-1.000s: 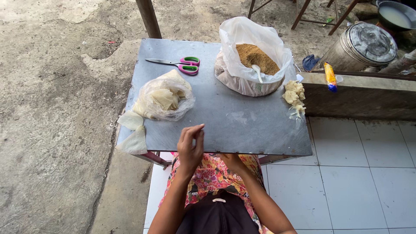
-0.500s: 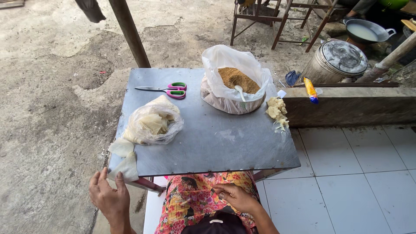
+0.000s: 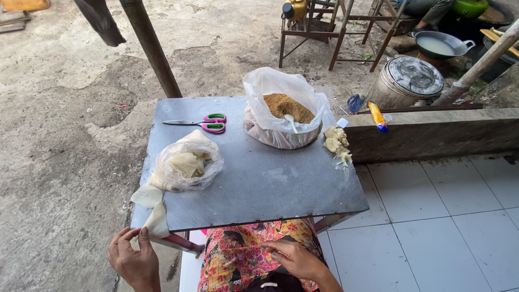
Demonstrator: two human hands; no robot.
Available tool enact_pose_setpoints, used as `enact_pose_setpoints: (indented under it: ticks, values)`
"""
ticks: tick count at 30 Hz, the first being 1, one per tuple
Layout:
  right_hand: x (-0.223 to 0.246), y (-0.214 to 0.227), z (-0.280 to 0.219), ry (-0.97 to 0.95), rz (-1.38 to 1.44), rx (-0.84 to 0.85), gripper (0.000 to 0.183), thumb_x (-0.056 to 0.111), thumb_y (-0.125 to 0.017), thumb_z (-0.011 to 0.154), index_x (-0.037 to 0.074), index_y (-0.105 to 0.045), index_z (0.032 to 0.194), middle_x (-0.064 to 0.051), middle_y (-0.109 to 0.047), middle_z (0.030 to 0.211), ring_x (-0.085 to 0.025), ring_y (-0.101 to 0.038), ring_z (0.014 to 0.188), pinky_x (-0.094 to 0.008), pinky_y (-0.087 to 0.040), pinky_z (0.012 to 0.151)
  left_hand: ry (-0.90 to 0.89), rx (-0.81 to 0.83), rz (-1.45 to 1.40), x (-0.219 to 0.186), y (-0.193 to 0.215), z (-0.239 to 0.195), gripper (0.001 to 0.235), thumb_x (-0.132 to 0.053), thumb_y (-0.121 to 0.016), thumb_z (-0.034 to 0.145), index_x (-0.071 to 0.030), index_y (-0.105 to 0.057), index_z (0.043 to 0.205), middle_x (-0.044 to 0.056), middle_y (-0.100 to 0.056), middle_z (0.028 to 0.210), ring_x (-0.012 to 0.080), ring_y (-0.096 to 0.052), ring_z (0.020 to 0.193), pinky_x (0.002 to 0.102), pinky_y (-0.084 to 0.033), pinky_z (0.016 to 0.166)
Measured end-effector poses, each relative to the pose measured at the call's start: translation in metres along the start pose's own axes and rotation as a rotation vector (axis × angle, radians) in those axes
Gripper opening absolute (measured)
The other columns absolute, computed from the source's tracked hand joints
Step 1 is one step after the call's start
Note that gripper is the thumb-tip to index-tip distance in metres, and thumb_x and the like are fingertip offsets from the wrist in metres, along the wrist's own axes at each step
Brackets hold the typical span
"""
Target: The person takes triangular dough sheets from a plastic bag, adds filling with a spoon, and rolls the dough into cylinders by hand.
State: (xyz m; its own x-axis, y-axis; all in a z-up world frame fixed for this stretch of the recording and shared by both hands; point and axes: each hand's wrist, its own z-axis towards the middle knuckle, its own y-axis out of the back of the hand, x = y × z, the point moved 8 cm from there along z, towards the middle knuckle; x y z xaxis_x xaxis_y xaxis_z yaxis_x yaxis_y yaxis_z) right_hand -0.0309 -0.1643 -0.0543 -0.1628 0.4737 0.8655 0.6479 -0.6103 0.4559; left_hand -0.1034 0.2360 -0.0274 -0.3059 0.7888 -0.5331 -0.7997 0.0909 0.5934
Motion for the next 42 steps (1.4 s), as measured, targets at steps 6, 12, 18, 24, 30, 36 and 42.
enact_pose_setpoints:
  ticks: [6, 12, 18, 24, 30, 36, 42]
  values:
    - [0.015, 0.004, -0.009, 0.073, 0.027, -0.007, 0.041, 0.010, -0.061, 0.100, 0.008, -0.061, 0.141, -0.011, -0.071, 0.109, -0.019, -0.069, 0.096, -0.032, -0.058, 0.084, 0.133, 0.013, -0.299, -0.027, 0.022, 0.003, 0.020, -0.019, -0.074, 0.106, -0.002, -0.068, 0.112, 0.013, -0.071, 0.106, 0.0215, -0.071, 0.097, 0.035, -0.059, 0.082]
    - [0.025, 0.003, -0.015, 0.076, 0.020, 0.002, 0.040, 0.010, -0.061, 0.099, 0.010, -0.062, 0.139, -0.011, -0.072, 0.110, -0.020, -0.072, 0.095, -0.031, -0.060, 0.082, 0.101, 0.253, -0.736, -0.085, 0.013, 0.004, 0.022, -0.012, -0.071, 0.097, 0.000, -0.064, 0.114, 0.010, -0.073, 0.096, 0.0111, -0.070, 0.084, 0.024, -0.059, 0.069]
    - [0.031, 0.003, -0.021, 0.146, 0.009, 0.000, 0.039, 0.013, -0.062, 0.100, 0.009, -0.062, 0.139, -0.012, -0.072, 0.113, -0.021, -0.074, 0.102, -0.033, -0.062, 0.086, 0.215, 0.662, -1.102, -0.159, -0.034, -0.014, 0.018, -0.009, -0.067, 0.095, -0.001, -0.067, 0.110, 0.010, -0.074, 0.090, 0.0129, -0.073, 0.080, 0.028, -0.062, 0.068]
    - [0.036, 0.001, -0.026, 0.184, -0.018, -0.028, 0.040, 0.014, -0.062, 0.100, 0.008, -0.061, 0.139, -0.013, -0.071, 0.120, -0.022, -0.075, 0.103, -0.035, -0.061, 0.089, 0.156, 0.753, -1.462, -0.260, -0.075, -0.013, 0.016, -0.008, -0.064, 0.101, 0.000, -0.063, 0.115, 0.007, -0.070, 0.099, 0.0121, -0.072, 0.090, 0.028, -0.062, 0.081]
    - [0.038, 0.006, -0.033, 0.137, -0.040, -0.044, 0.040, 0.013, -0.064, 0.100, 0.011, -0.063, 0.140, -0.013, -0.073, 0.112, -0.022, -0.074, 0.100, -0.035, -0.060, 0.088, 0.186, 0.900, -1.106, -0.285, -0.119, -0.027, 0.019, -0.012, -0.067, 0.099, -0.002, -0.070, 0.115, 0.010, -0.073, 0.092, 0.0139, -0.070, 0.082, 0.029, -0.060, 0.077]
    - [0.047, 0.015, -0.039, 0.212, -0.035, -0.063, 0.044, 0.009, -0.064, 0.096, 0.009, -0.062, 0.140, -0.014, -0.072, 0.109, -0.024, -0.074, 0.098, -0.035, -0.059, 0.085, -0.091, 0.794, -0.702, -0.260, -0.115, -0.040, 0.022, -0.017, -0.071, 0.092, -0.004, -0.072, 0.109, 0.014, -0.071, 0.104, 0.0272, -0.074, 0.093, 0.036, -0.058, 0.081]
    - [0.061, 0.018, -0.037, 0.288, -0.057, -0.076, 0.040, 0.008, -0.066, 0.100, 0.006, -0.063, 0.139, -0.015, -0.073, 0.107, -0.025, -0.070, 0.090, -0.036, -0.057, 0.081, -0.026, 0.870, -0.623, -0.248, -0.115, -0.038, 0.023, -0.020, -0.073, 0.089, -0.005, -0.074, 0.106, 0.013, -0.071, 0.098, 0.0248, -0.073, 0.085, 0.036, -0.057, 0.077]
